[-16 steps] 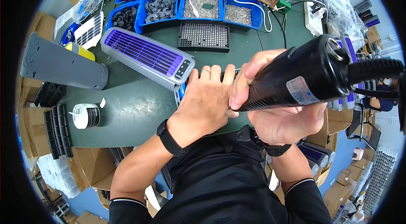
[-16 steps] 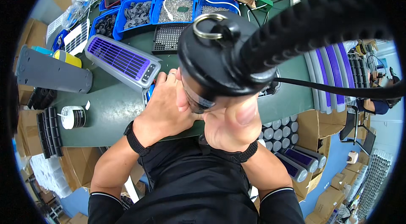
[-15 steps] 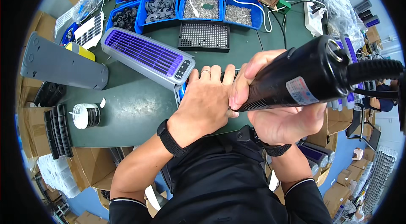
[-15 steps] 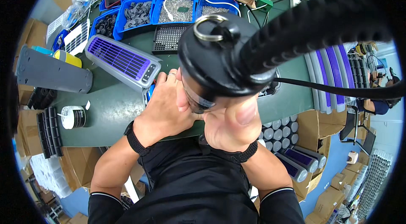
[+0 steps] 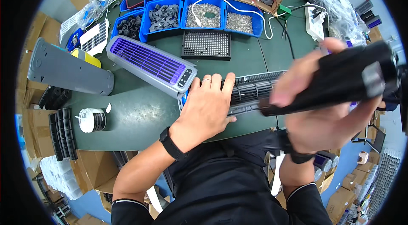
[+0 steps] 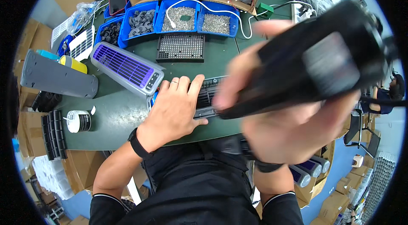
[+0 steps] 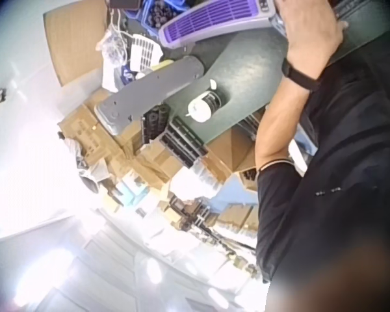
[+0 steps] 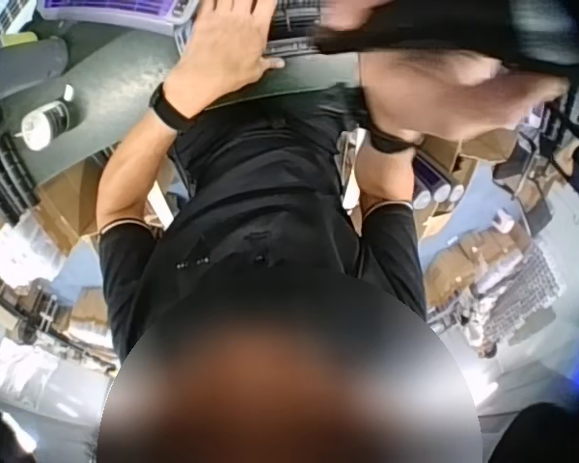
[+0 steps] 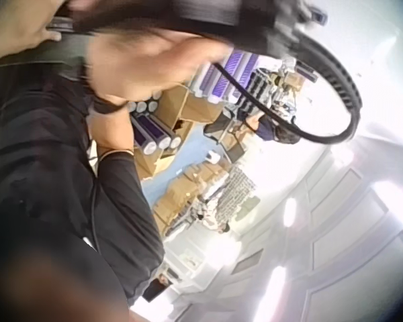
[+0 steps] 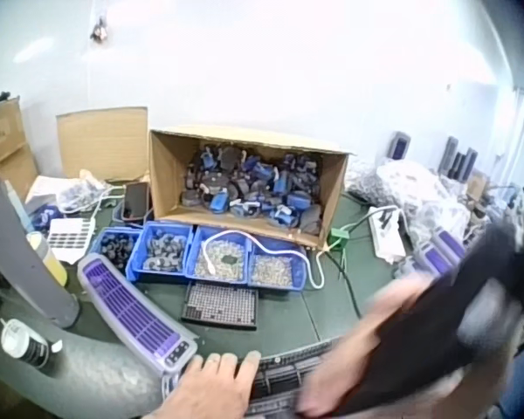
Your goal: The person assembles a portable air cooler by inserting a cylindrical fan motor into the main housing and securing it with a screwdriver. They then attach the front grille and side panels, using a screwdriver to fasten the casing together. The process involves handling various components and tools on a cluttered workbench.
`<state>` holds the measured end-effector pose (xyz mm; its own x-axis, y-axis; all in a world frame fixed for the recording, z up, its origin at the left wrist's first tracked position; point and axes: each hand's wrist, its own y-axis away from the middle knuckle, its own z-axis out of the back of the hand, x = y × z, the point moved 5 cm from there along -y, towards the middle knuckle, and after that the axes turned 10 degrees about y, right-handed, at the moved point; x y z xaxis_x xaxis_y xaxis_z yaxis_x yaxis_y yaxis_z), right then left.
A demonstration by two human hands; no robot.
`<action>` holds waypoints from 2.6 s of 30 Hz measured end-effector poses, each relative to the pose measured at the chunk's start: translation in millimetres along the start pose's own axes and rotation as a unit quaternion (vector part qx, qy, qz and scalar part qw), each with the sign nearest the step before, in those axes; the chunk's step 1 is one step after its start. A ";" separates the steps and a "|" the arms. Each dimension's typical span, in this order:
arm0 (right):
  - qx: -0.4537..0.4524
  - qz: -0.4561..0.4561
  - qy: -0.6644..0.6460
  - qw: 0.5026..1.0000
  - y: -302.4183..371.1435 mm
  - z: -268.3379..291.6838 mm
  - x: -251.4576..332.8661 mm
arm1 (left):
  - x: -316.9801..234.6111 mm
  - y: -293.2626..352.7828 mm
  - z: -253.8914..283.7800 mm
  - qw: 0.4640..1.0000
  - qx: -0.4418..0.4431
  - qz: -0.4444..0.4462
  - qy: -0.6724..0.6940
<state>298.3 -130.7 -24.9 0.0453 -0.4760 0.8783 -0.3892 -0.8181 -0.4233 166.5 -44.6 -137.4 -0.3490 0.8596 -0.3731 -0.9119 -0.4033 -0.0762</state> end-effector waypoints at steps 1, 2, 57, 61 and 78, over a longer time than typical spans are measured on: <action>-0.050 0.018 0.015 0.998 1.5 22.0 8.5 | -0.8 0.2 -0.7 1.000 0.024 0.003 0.013; -0.103 0.024 0.039 0.994 1.8 46.5 13.3 | -2.7 1.5 -0.7 1.000 0.020 -0.005 0.011; -0.034 -0.191 0.392 0.899 131.7 161.2 -102.5 | 57.9 122.7 -44.9 0.906 -0.137 0.240 0.320; -0.015 -0.179 0.366 0.913 129.6 159.9 -103.9 | 57.9 123.3 -43.3 0.929 -0.117 0.211 0.281; 0.044 -0.290 0.321 0.900 101.4 151.0 -79.7 | 53.1 121.0 -35.7 0.922 -0.135 0.225 0.283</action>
<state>394.2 -224.4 -171.4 -0.3347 0.3018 0.8927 -0.3961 -0.9046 0.1573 45.4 -59.0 -199.5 -0.4401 0.3154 -0.8408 -0.5889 -0.8082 0.0051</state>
